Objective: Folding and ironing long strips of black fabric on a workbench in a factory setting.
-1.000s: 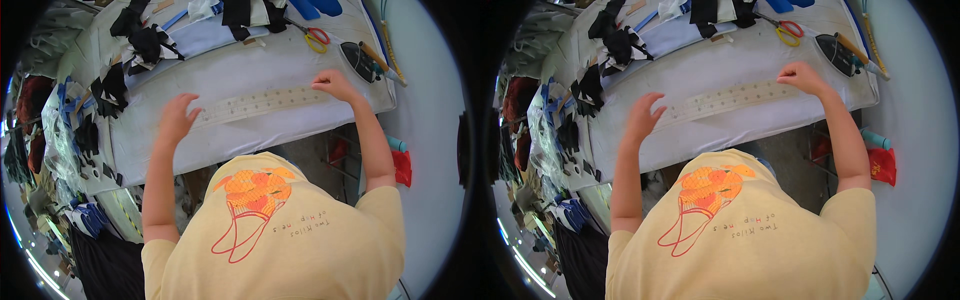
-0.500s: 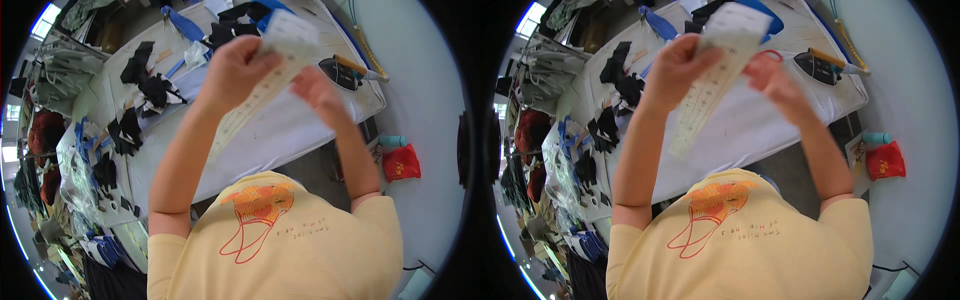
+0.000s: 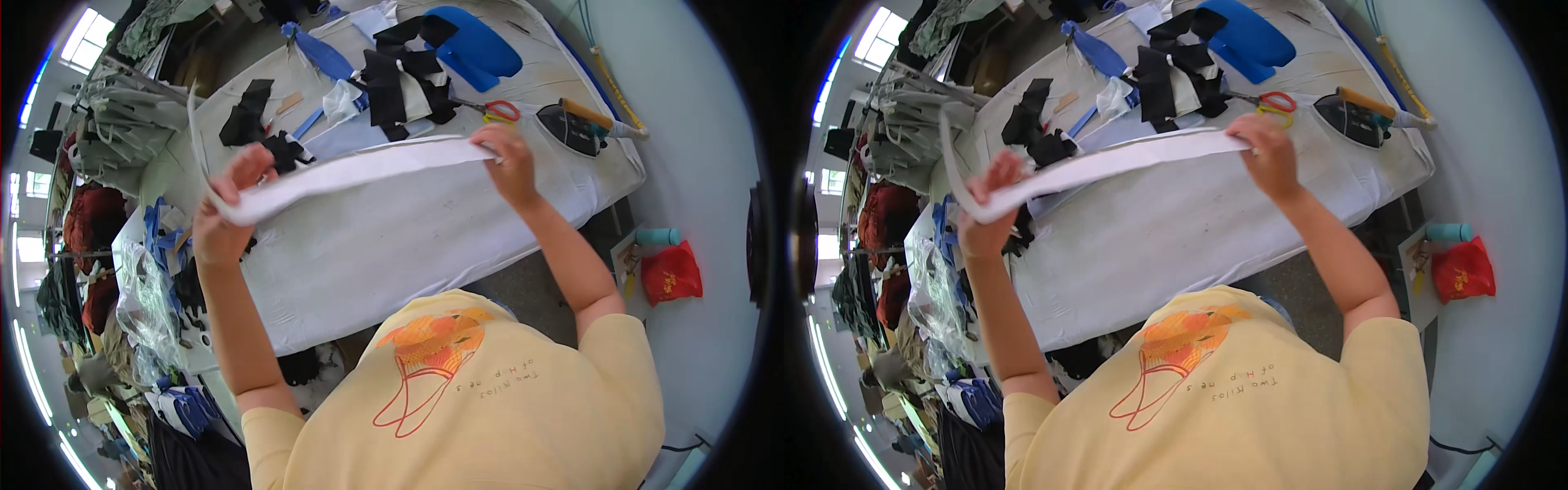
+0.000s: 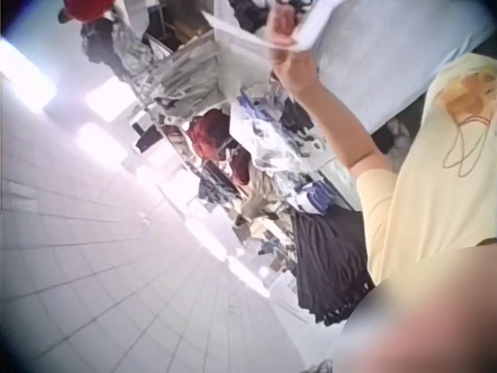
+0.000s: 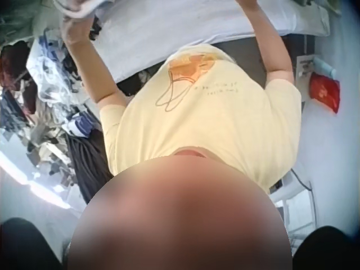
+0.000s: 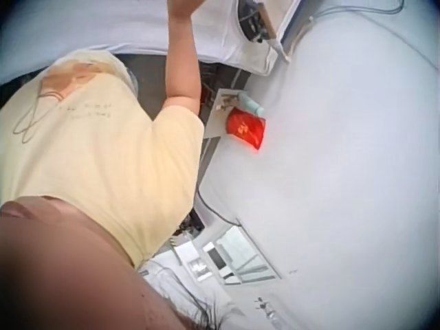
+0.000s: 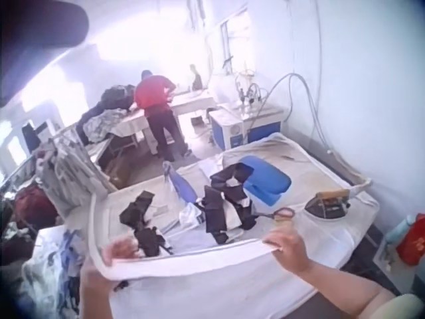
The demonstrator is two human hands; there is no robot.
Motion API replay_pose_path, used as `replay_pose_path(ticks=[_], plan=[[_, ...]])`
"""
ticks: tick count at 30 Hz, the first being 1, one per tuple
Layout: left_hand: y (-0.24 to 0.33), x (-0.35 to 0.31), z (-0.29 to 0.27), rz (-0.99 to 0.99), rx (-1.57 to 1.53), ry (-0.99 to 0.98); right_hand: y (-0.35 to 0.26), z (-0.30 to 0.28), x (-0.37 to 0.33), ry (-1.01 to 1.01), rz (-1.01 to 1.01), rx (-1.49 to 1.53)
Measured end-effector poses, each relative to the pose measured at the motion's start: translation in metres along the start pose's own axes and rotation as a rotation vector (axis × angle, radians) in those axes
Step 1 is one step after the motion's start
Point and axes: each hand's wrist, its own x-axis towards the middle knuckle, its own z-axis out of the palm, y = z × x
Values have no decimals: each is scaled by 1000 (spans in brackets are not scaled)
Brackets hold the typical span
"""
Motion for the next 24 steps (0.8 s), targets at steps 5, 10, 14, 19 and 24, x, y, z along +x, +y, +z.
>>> replay_pose_path(ticks=[5, 10, 14, 19, 24], plan=[[-35, -100, -48, -558, -29, 102, 30, -9, -12, -111, -193, -316], [-59, -141, -95, -1101, 129, 295, 54, 18, -38, -262, -338, -337], [-82, -155, -119, -1132, 366, 263, 66, 40, -69, -416, -412, -417], [-104, -186, -137, -1045, 854, 35, 75, 59, -117, -563, -381, -408], [-82, -193, -130, -1184, 161, 704, 82, 55, -134, -516, -230, -416]])
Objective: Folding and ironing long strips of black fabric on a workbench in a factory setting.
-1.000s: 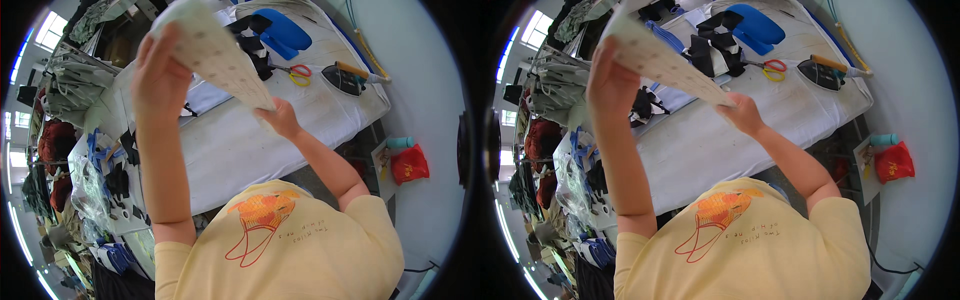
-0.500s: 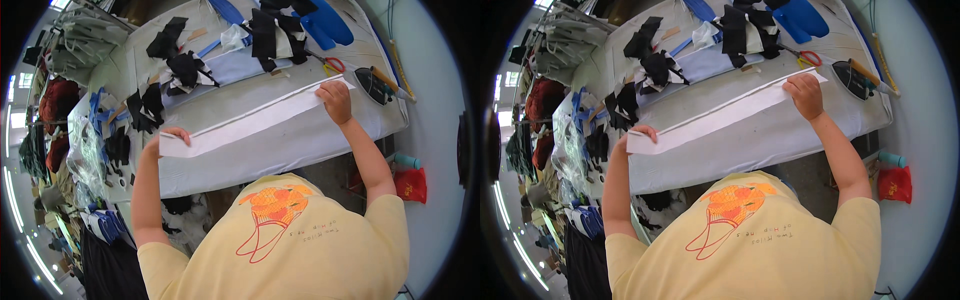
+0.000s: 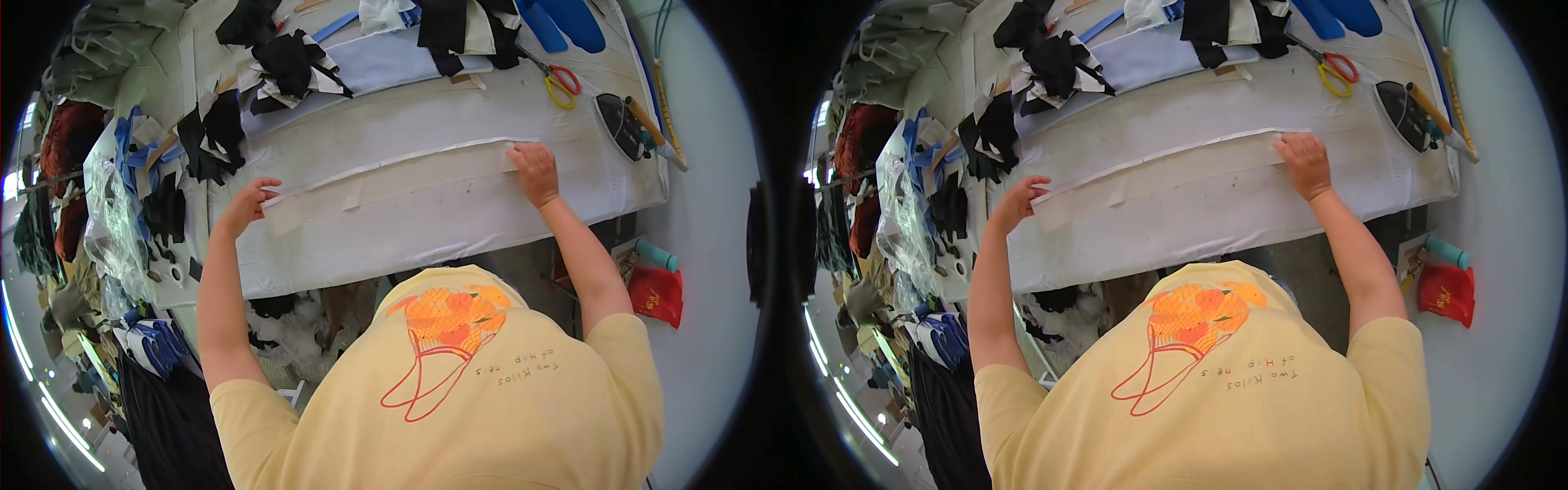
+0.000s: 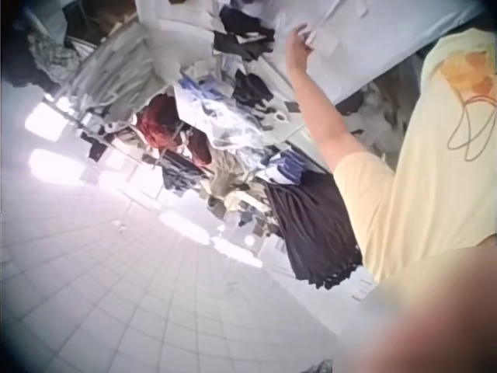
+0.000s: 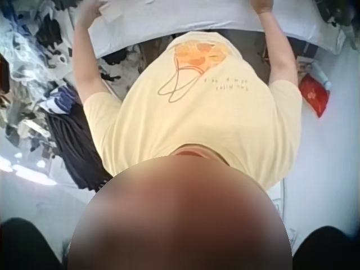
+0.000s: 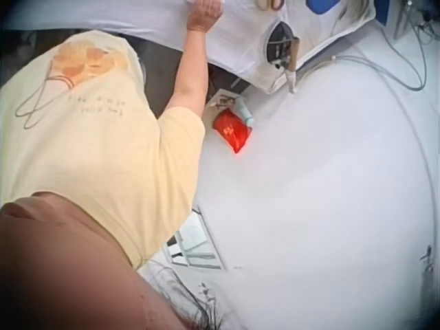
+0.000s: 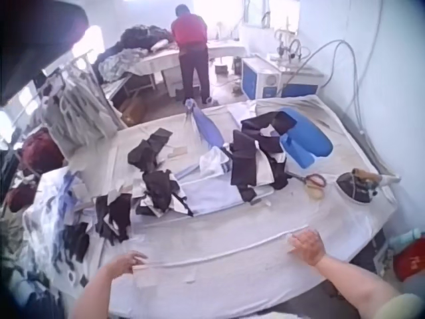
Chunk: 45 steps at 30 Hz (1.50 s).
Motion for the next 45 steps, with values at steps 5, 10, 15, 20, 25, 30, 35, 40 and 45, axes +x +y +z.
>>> replay_pose_path(ticks=[5, 10, 15, 20, 25, 30, 35, 40, 45], plan=[[-19, -10, 19, 119, 382, 233, 15, -20, 5, 52, 145, 24], [-46, -8, 4, 229, 394, 375, 6, -62, 33, 129, 72, 1], [-39, -12, 6, 214, 364, 386, 12, -83, 36, 157, 53, 24], [-35, -20, 4, 281, 333, 406, 15, -86, 28, 163, 141, 171], [-37, -8, 2, 235, 403, 440, 14, -78, 18, 94, 179, 362], [-46, 4, 10, 239, 720, 580, 19, -78, 20, 31, 103, 366], [-59, 22, 98, 1006, 1394, 726, 33, -66, 10, 35, 43, 353], [-53, 39, 201, 870, 1379, 491, 38, -38, -13, -8, 112, 350], [-48, 60, 261, 920, 1340, 421, 40, -22, -22, -16, 156, 417]])
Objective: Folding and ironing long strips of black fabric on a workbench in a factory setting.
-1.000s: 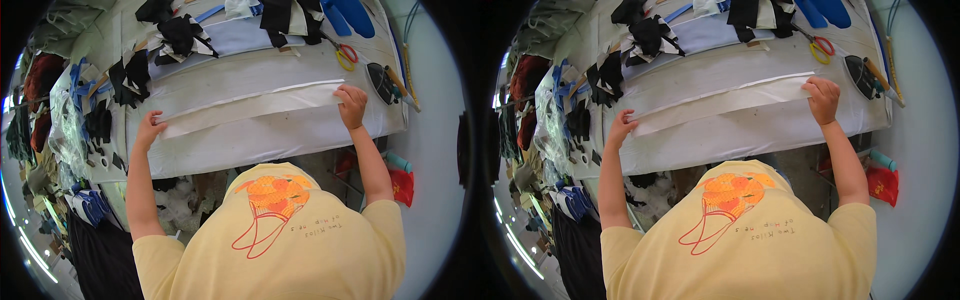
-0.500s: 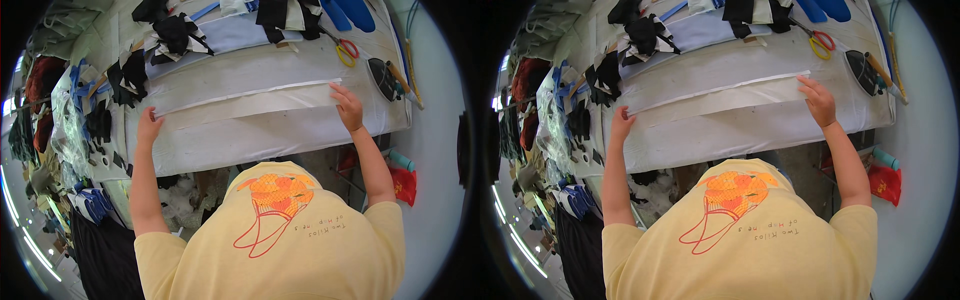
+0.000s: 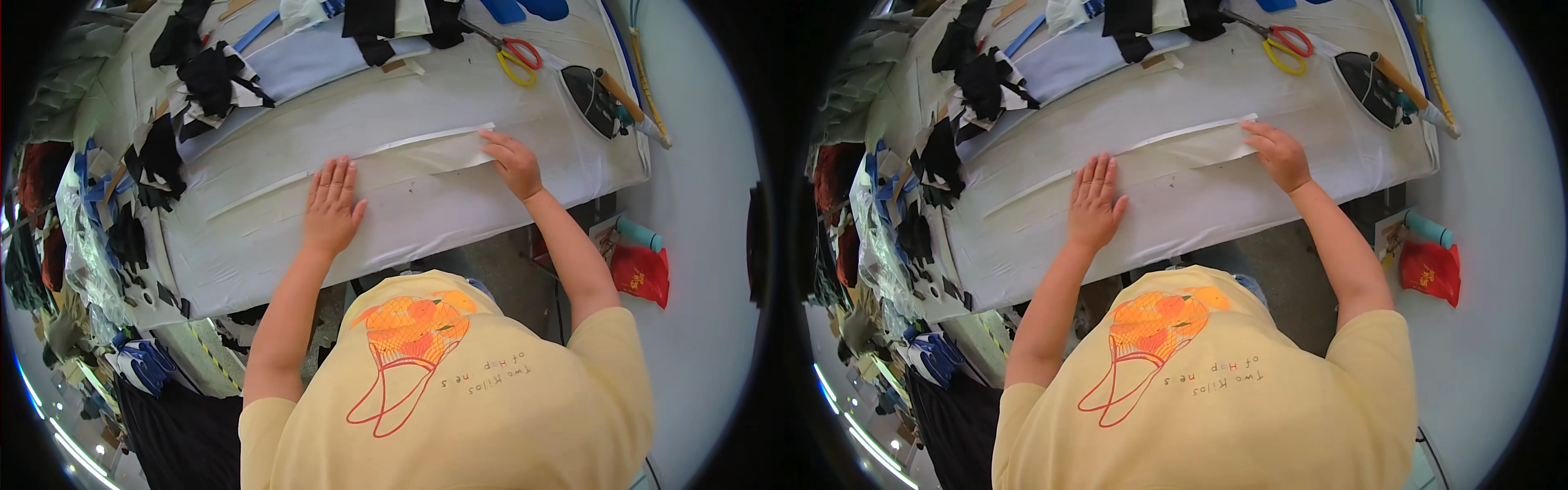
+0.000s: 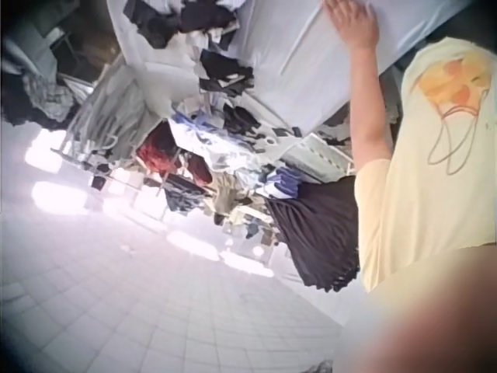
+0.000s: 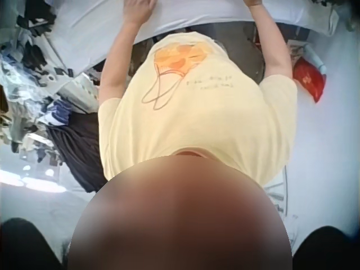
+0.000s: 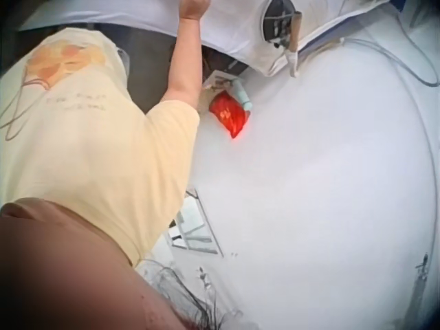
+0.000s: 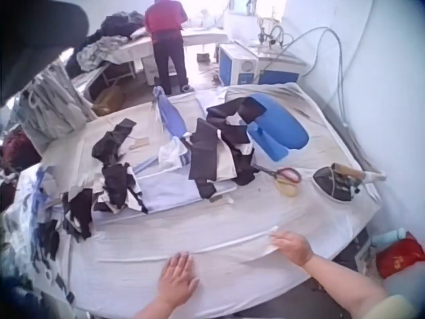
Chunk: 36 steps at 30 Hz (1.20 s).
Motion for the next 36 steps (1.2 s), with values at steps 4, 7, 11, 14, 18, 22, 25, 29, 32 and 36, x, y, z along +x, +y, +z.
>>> replay_pose_path(ticks=[4, 7, 11, 14, 18, 22, 25, 29, 32, 36], plan=[[28, 22, 10, 47, 11, 6, 8, 4, -1, 22, -16, 28], [45, 39, 16, 93, 5, 7, 17, 7, -1, 71, -80, -7], [68, 61, 24, 173, -22, -7, 21, 12, -4, 82, -69, -36], [84, 69, 29, 201, -15, -9, 14, 11, -5, 98, -52, -116], [96, 76, 33, 205, -72, -5, 2, 18, -3, 115, -150, -161], [92, 77, 36, 298, -118, 15, -2, 28, -5, 104, -136, -136], [82, 66, 31, 23, -223, 257, -1, 29, -9, 95, -31, -50], [72, 56, 29, -40, -188, 262, -4, 30, -8, 108, 12, 7], [76, 58, 26, -49, -169, 252, -14, 33, -3, 112, 2, -20], [87, 66, 28, -21, -194, 281, -22, 40, 1, 118, -50, 8]])
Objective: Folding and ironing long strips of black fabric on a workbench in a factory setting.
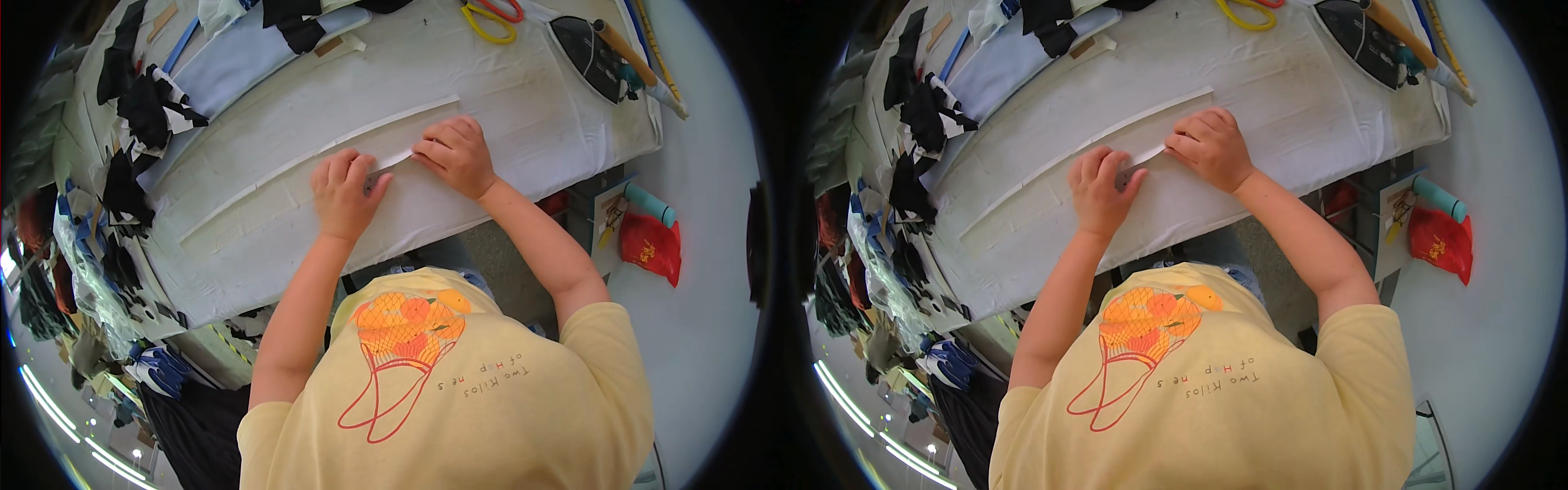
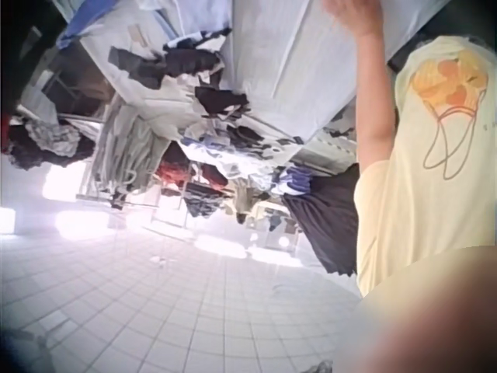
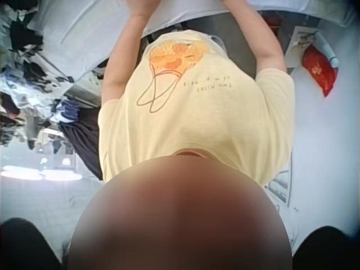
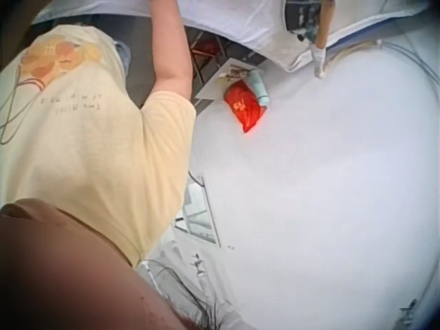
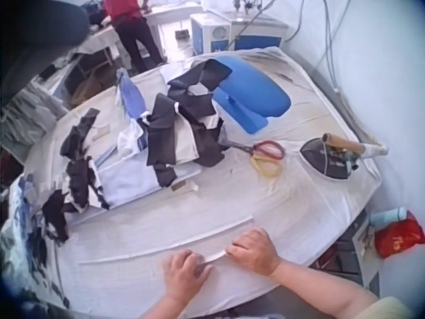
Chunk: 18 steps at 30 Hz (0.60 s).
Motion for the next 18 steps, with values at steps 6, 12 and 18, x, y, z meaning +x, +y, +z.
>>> replay_pose_path(ticks=[6, 12, 18], plan=[[-24, -15, -8, -24, 21, 11, -1, 1, -4, -22, 70, 12], [-44, -27, -26, -51, 40, 2, -10, 2, 3, -17, 149, 21], [-37, -17, -36, -159, -43, -42, -15, 2, 7, -21, 250, 7]])
